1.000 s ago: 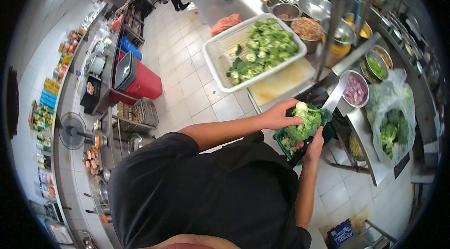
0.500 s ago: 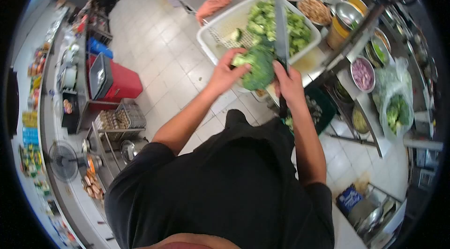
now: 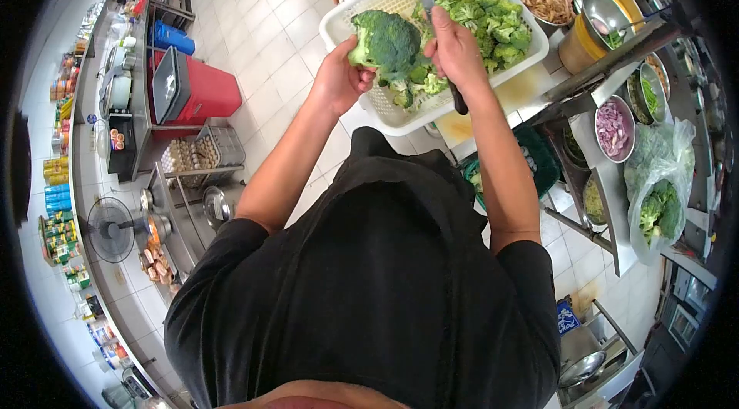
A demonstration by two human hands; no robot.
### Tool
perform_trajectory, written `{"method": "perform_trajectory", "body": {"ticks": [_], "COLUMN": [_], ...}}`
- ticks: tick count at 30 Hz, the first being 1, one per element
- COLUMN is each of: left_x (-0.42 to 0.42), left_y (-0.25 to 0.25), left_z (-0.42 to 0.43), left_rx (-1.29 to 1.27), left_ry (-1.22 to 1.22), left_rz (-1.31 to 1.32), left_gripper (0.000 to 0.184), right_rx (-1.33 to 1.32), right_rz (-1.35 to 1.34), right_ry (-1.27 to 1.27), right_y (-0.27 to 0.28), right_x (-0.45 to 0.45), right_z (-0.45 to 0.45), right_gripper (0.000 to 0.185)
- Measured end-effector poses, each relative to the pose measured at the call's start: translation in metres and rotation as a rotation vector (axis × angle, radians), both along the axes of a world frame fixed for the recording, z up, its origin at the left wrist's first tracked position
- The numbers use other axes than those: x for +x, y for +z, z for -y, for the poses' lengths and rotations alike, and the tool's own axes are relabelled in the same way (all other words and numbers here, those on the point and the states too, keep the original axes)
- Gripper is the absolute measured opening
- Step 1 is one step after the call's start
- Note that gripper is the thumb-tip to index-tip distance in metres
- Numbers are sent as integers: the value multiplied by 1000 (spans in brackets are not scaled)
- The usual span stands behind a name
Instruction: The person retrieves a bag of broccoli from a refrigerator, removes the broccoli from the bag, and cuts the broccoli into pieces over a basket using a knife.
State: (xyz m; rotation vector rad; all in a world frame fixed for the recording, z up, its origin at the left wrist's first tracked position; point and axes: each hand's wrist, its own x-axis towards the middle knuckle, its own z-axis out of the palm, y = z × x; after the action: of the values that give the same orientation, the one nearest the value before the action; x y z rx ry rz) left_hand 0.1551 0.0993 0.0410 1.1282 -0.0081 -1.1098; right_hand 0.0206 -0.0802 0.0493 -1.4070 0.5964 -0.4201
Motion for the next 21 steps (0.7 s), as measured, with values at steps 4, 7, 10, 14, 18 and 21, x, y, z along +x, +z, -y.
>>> {"method": "perform_trajectory", "body": {"ticks": [4,7,10,14,18,21], "left_x": [9,21,36,56,71,77], "left_y": [-15,-21,-26,-31,-37,-37], "left_z": [14,27,38,49,51,49], "left_rx": [16,63,74,110,42,16], "left_ry": [26,85,111,161,136,122], "left_rz": [-133,-172,-134,-82,-106,-120], "left_gripper": [27,25,24,20,16,15], "right_rx": [-207,-354,-381,-449,-489,-508], "right_rz": [-137,-254,-489,-553,-603,-611], "right_ry": [-66,-84,-4,-40,-75,-74], "right_y": [-4,12,20,10,11,11], "right_x": [-32,-76,-107,-114,-92,-76], "right_z": [-4,-37,-63,-94,-106,-113], "right_gripper": [55,46,42,43,42,42]}}
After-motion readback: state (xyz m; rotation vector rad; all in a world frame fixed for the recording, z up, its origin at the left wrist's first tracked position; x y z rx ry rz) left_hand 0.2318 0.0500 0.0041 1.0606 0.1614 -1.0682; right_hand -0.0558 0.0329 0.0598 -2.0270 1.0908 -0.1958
